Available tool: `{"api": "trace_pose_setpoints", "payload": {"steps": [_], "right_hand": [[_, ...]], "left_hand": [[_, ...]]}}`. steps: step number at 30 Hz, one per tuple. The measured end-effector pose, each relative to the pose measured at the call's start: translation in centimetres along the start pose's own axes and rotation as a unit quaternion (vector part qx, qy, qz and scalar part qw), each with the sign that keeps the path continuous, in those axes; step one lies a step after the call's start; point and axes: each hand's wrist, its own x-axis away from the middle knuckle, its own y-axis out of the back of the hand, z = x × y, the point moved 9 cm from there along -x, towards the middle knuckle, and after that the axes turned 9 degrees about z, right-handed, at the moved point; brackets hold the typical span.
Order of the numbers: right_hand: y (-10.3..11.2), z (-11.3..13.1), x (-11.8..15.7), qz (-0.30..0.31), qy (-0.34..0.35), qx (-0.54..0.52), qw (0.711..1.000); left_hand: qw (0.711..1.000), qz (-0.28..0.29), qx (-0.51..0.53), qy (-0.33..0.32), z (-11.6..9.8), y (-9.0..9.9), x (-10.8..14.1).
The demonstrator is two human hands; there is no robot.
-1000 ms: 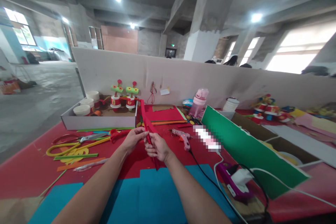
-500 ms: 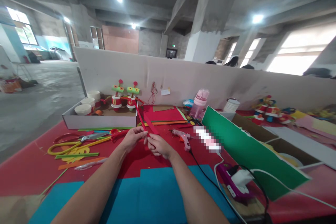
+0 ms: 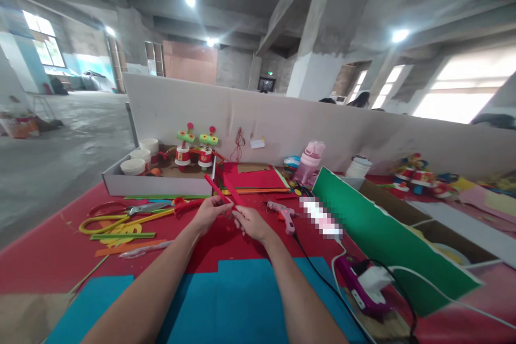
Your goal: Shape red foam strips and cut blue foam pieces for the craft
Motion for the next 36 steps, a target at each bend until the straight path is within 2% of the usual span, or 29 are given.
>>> {"api": "trace_pose_setpoints", "payload": {"steps": [5, 6, 8, 10, 12, 15, 17, 20, 24, 27, 33, 36], "right_hand": [[1.0, 0.1, 0.6, -0.041, 0.007, 0.122, 0.992], [1.1, 0.2, 0.7, -0.059, 0.012, 0.140, 0.988], [1.3, 0.5, 0.8, -0.091, 0.025, 0.157, 0.983], [1.0, 0.7, 0.8, -0.095, 0.027, 0.169, 0.981], [0.9, 0.8, 0.8, -0.086, 0.006, 0.209, 0.974], [1.4, 1.0, 1.0, -0.095, -0.041, 0.296, 0.949], [1.8, 1.1, 1.3, -0.104, -0.061, 0.317, 0.941], [1.8, 1.5, 1.4, -0.116, -0.051, 0.283, 0.951], [1.1, 2.2, 1.4, -0.120, 0.001, 0.218, 0.968], [0.8, 2.1, 1.2, -0.116, 0.009, 0.192, 0.974], [0.6, 1.9, 1.1, -0.112, 0.024, 0.157, 0.981], [0.8, 2.3, 1.1, -0.124, 0.057, 0.145, 0.980]], "left_hand": [[0.997, -0.068, 0.034, -0.036, -1.2, 2.4, 0.3], [0.997, -0.062, 0.020, -0.033, -1.1, 2.3, 0.3], [0.999, -0.011, -0.033, -0.004, -0.6, 1.2, 0.2], [0.994, 0.063, -0.082, 0.028, 0.0, -0.5, 0.3], [0.990, 0.098, -0.099, 0.030, -0.2, -1.3, 0.5], [0.993, 0.060, -0.102, -0.005, -1.5, -0.2, 0.6], [0.993, 0.035, -0.111, -0.028, -2.2, 0.8, 0.5], [0.990, 0.027, -0.133, -0.046, -2.6, 1.4, 0.3], [0.980, 0.044, -0.188, -0.049, -2.5, 0.8, 0.2], [0.974, 0.051, -0.215, -0.050, -2.6, 0.5, 0.3], [0.974, 0.059, -0.207, -0.066, -2.7, 1.2, 0.3], [0.971, 0.065, -0.215, -0.077, -2.7, 1.4, 0.3]]}}
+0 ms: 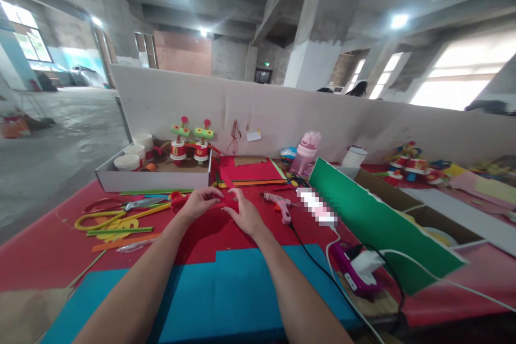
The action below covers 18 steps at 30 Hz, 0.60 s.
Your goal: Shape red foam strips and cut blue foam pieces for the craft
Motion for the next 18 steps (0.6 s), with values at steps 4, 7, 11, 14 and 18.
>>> {"api": "trace_pose_setpoints", "payload": {"steps": [4, 7, 11, 14, 18], "right_hand": [[0.5, 0.8, -0.1, -0.030, 0.051, 0.020, 0.998], [0.9, 1.0, -0.1, -0.045, 0.058, 0.033, 0.997], [1.1, 0.8, -0.2, -0.052, 0.045, 0.036, 0.997], [1.2, 0.7, -0.2, -0.054, 0.033, 0.038, 0.997], [1.2, 0.8, -0.2, -0.058, 0.045, 0.029, 0.997]], "left_hand": [[1.000, -0.010, -0.014, 0.002, -0.1, 0.3, 0.0], [1.000, -0.015, -0.015, -0.003, -0.4, 0.4, 0.0], [0.999, -0.026, -0.041, -0.003, -0.4, 0.7, 0.1], [0.998, -0.022, -0.057, -0.008, -0.6, 0.6, 0.2], [0.996, -0.011, -0.088, -0.011, -0.8, 0.5, 0.2]]}}
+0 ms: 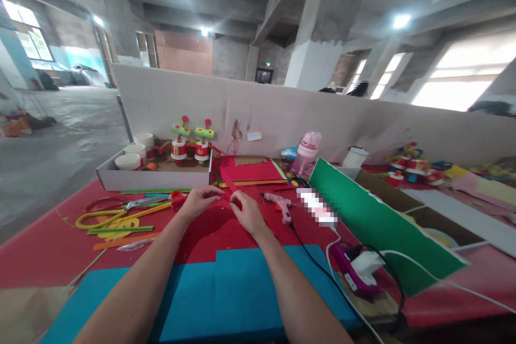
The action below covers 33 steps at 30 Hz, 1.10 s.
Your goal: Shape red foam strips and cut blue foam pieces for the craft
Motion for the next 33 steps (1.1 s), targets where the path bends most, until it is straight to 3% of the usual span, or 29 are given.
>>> {"api": "trace_pose_setpoints", "payload": {"steps": [10, 20, 27, 33], "right_hand": [[0.0, -1.4, 0.1, 0.022, -0.024, -0.007, 0.999], [-1.8, -2.6, 0.0, 0.021, -0.063, -0.149, 0.987], [-1.1, -2.6, 0.2, -0.032, -0.100, -0.143, 0.984], [-0.7, -1.7, 0.3, -0.060, -0.101, -0.140, 0.983]], "left_hand": [[0.998, 0.019, -0.059, -0.032, -0.1, 0.1, 0.1], [0.998, 0.054, -0.019, 0.026, 0.2, -0.5, 0.2], [0.991, -0.049, 0.103, 0.075, 1.3, -0.9, 0.4], [0.980, -0.117, 0.134, 0.087, 1.7, -1.2, 0.6]]}}
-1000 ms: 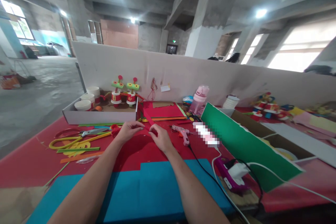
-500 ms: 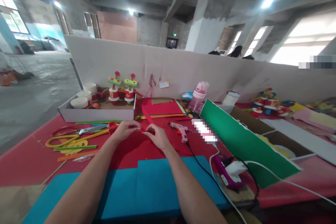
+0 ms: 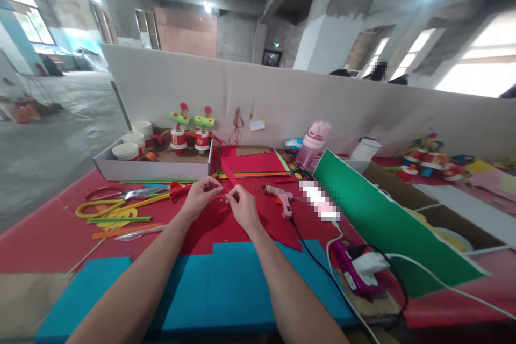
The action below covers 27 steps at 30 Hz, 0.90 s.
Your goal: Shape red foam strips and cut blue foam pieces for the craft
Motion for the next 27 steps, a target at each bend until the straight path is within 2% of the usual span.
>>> {"api": "trace_pose_setpoints", "payload": {"steps": [3, 7, 11, 17, 23, 27], "right_hand": [[0.0, 0.1, 0.0, -0.009, -0.006, -0.006, 1.000], [-0.3, -0.6, -0.1, -0.002, -0.009, -0.046, 0.999], [-0.8, -1.4, -0.3, 0.010, -0.015, -0.068, 0.998], [-0.9, -1.2, -0.1, 0.012, -0.024, -0.057, 0.998], [-0.9, -1.5, -0.3, 0.016, -0.042, -0.070, 0.997], [-1.3, -2.2, -0.5, 0.029, -0.042, -0.110, 0.993]], "left_hand": [[0.999, -0.020, 0.044, -0.007, -0.2, -0.2, 0.1], [0.993, -0.014, 0.115, 0.004, -0.3, -0.6, 0.2], [0.996, -0.010, 0.088, 0.005, -0.8, -0.8, 0.3], [0.998, -0.007, 0.058, 0.004, -1.2, -1.1, 0.4], [0.994, -0.015, 0.099, 0.037, -0.2, -1.2, 0.4], [0.985, 0.021, 0.157, 0.065, 0.7, -1.9, 0.4]]}}
